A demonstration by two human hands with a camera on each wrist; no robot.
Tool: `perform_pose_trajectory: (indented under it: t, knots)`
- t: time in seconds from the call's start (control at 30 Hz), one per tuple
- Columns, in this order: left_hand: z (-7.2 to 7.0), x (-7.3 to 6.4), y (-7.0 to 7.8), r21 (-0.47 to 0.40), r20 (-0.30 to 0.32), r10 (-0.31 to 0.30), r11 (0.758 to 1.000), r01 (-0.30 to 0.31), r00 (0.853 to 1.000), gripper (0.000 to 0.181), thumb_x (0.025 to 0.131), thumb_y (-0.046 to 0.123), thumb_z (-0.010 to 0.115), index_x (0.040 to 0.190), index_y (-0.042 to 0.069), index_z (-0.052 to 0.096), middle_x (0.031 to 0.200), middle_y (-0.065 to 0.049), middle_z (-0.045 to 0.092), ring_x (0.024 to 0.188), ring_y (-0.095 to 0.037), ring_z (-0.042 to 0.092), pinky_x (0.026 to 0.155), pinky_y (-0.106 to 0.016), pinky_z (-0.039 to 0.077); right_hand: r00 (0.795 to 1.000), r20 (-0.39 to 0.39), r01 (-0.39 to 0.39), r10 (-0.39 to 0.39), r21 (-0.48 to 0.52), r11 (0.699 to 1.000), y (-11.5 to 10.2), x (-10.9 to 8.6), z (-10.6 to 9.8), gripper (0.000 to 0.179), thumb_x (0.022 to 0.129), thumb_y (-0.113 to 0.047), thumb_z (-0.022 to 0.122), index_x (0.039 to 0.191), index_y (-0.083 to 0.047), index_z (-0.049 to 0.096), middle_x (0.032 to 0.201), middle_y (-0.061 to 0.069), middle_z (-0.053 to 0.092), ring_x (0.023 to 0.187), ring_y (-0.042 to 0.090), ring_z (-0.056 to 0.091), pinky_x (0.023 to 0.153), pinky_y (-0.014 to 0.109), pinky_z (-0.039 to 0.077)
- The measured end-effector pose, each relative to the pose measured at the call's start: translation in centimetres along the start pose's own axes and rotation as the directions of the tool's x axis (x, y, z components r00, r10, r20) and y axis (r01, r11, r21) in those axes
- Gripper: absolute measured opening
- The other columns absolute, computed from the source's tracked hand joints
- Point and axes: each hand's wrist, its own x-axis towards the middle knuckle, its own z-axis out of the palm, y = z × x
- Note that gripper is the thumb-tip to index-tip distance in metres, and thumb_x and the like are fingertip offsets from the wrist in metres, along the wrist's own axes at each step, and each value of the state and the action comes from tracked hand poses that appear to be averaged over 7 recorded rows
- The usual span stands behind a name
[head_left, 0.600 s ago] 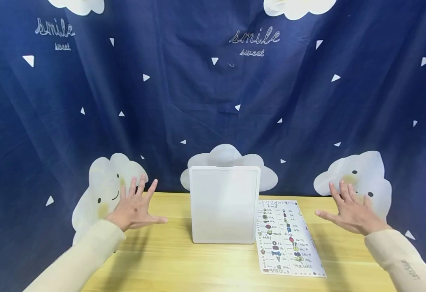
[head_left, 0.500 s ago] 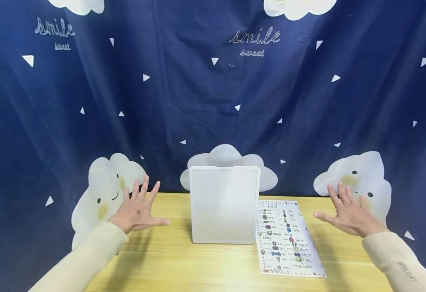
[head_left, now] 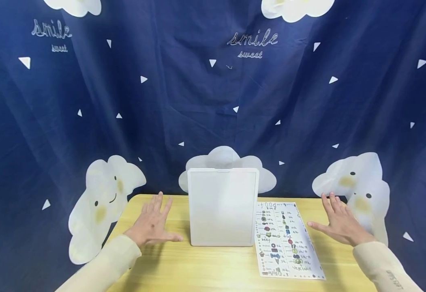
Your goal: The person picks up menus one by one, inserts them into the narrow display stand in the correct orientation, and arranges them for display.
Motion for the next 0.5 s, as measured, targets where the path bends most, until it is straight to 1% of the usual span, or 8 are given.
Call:
perform_pose_trajectory:
  t: [0.17, 0.3, 0.37, 0.5]
  knots:
    - [0.8, 0.1, 0.9, -0.014, 0.053, 0.010, 1.000, -0.009, 0.999, 0.126, 0.068, 0.085, 0.063, 0.148, -0.009, 0.037, 0.148, -0.039, 0.033, 0.135, -0.056, 0.034, 0.105, -0.068, 0.030, 1.000, 0.014, -0.004, 0.003, 0.040, 0.999, 0.2, -0.3, 0.8, 0.108, 0.091, -0.054, 0.064, 0.153, 0.014, 0.007, 0.153, 0.044, 0.000, 0.143, 0.058, 0.001, 0.107, 0.074, 0.008]
    - [1.6, 0.2, 1.7, -0.024, 0.090, 0.018, 1.000, -0.016, 0.996, 0.123, 0.068, 0.085, 0.063, 0.143, -0.011, 0.043, 0.144, -0.036, 0.041, 0.131, -0.052, 0.041, 0.106, -0.064, 0.032, 1.000, 0.028, -0.012, 0.011, 0.066, 0.998, 0.3, -0.6, 1.5, 0.109, 0.091, -0.054, 0.065, 0.153, 0.013, 0.005, 0.154, 0.043, -0.001, 0.144, 0.056, 0.000, 0.108, 0.073, 0.005]
    - [2.1, 0.3, 2.2, -0.022, 0.093, 0.023, 1.000, -0.021, 0.995, 0.120, 0.068, 0.084, 0.064, 0.139, -0.012, 0.048, 0.139, -0.033, 0.047, 0.128, -0.049, 0.046, 0.106, -0.060, 0.035, 1.000, 0.027, -0.011, 0.009, 0.072, 0.997, 0.4, -0.7, 1.7, 0.109, 0.090, -0.053, 0.066, 0.153, 0.014, 0.007, 0.154, 0.043, 0.001, 0.143, 0.057, 0.003, 0.108, 0.074, 0.006]
    - [2.9, 0.4, 3.0, -0.054, 0.093, 0.036, 0.998, -0.031, 0.995, 0.112, 0.068, 0.080, 0.068, 0.131, -0.012, 0.055, 0.128, -0.027, 0.056, 0.119, -0.044, 0.053, 0.102, -0.055, 0.041, 1.000, 0.014, 0.005, -0.006, 0.067, 0.998, 0.5, -0.5, 2.2, 0.108, 0.090, -0.052, 0.067, 0.153, 0.014, 0.010, 0.153, 0.044, 0.008, 0.141, 0.059, 0.012, 0.107, 0.073, 0.012]
